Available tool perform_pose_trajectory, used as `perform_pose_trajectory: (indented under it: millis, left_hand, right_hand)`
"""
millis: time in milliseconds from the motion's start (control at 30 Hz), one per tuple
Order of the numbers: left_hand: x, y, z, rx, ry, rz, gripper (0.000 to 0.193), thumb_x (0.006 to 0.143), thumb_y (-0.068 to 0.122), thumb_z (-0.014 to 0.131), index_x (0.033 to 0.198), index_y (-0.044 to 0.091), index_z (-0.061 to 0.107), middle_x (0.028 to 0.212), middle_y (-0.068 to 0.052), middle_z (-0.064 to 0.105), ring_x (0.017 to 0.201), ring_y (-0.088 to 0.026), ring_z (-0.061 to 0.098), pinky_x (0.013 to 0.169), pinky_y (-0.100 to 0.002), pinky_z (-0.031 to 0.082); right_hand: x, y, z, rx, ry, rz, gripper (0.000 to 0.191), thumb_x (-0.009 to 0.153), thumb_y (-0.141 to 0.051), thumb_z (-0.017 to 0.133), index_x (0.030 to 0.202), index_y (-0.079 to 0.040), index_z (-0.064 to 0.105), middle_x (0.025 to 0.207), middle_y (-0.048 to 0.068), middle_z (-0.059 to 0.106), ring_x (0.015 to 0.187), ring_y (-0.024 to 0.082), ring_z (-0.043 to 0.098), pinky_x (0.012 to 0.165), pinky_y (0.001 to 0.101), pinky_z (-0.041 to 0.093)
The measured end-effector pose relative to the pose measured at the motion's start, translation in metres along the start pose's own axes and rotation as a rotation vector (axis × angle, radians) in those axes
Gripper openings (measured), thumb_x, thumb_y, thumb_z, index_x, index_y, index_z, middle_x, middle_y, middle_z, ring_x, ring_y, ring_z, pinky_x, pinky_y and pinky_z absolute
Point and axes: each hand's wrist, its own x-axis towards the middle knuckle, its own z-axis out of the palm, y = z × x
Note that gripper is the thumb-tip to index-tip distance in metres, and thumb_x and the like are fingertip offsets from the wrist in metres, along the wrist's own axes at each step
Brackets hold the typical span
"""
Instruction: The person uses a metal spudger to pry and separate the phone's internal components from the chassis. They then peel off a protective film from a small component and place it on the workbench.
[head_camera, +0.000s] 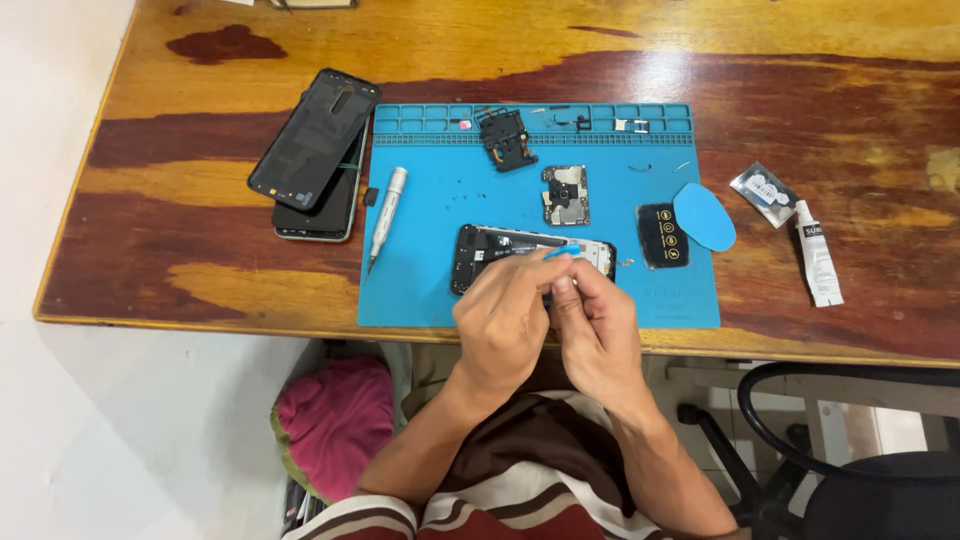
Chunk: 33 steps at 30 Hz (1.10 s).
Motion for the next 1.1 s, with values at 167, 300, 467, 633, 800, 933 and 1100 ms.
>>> perform_pose_trajectory:
  millis: [167,300,467,633,800,933,1100]
  left_hand:
    - [0.005,0.002,0.001,-0.004,0.010,0.011,0.030,0.091,-0.012,0.067,0.115,0.006,0.070,0.104,-0.013,0.074,0.094,-0.029,0.075,0.082,-0.036,0.061]
    - [0.008,0.007,-0.001,-0.120,0.001,-0.106,0.026,0.096,-0.009,0.065,0.119,0.003,0.070,0.101,-0.014,0.076,0.087,-0.025,0.077,0.075,-0.032,0.061]
    - [0.009,0.005,0.003,-0.231,0.045,-0.217,0.016,0.105,0.004,0.065,0.118,-0.001,0.058,0.107,-0.014,0.078,0.095,-0.020,0.078,0.081,-0.028,0.061]
    - [0.003,-0.001,-0.002,-0.374,0.046,-0.339,0.010,0.110,0.007,0.063,0.111,-0.001,0.059,0.104,-0.012,0.079,0.109,-0.020,0.079,0.083,-0.026,0.060]
    - [0.007,-0.001,-0.006,-0.303,0.108,-0.267,0.007,0.105,0.006,0.066,0.106,0.000,0.063,0.108,-0.013,0.074,0.088,-0.021,0.072,0.080,-0.028,0.058]
    - [0.010,0.001,-0.008,-0.199,0.118,-0.282,0.006,0.100,0.003,0.070,0.102,0.001,0.064,0.092,-0.010,0.071,0.082,-0.020,0.070,0.075,-0.030,0.055]
    - [0.012,0.003,-0.006,-0.218,0.111,-0.271,0.004,0.100,0.000,0.066,0.103,0.001,0.063,0.097,-0.011,0.071,0.080,-0.019,0.070,0.074,-0.029,0.056]
  right_hand:
    - [0.001,0.001,-0.004,0.049,-0.017,0.019,0.024,0.111,-0.017,0.048,0.104,-0.003,0.066,0.070,-0.008,0.046,0.061,0.000,0.035,0.052,0.0209,0.029]
    - [0.007,-0.005,-0.007,0.039,-0.031,0.042,0.024,0.112,-0.020,0.047,0.102,-0.004,0.062,0.069,-0.009,0.043,0.061,0.000,0.035,0.052,0.0211,0.030]
    - [0.015,-0.016,-0.016,0.135,-0.111,0.140,0.023,0.111,-0.020,0.048,0.099,-0.004,0.060,0.065,-0.007,0.041,0.056,0.003,0.033,0.048,0.0231,0.026]
    - [0.013,-0.024,-0.014,0.062,-0.167,0.123,0.022,0.110,-0.020,0.048,0.098,-0.005,0.060,0.065,-0.006,0.047,0.059,0.004,0.039,0.051,0.0224,0.031]
    - [0.012,-0.032,-0.006,-0.033,-0.145,0.015,0.022,0.110,-0.019,0.051,0.098,-0.004,0.062,0.071,-0.006,0.043,0.066,0.004,0.037,0.056,0.0225,0.033]
    - [0.012,-0.036,-0.002,-0.166,-0.112,-0.052,0.022,0.110,-0.017,0.052,0.098,-0.002,0.063,0.073,-0.005,0.048,0.069,0.003,0.039,0.058,0.0233,0.036]
    - [0.017,-0.040,0.001,-0.235,-0.062,-0.004,0.023,0.108,-0.017,0.053,0.096,-0.001,0.064,0.070,-0.002,0.055,0.066,0.004,0.043,0.056,0.0251,0.039]
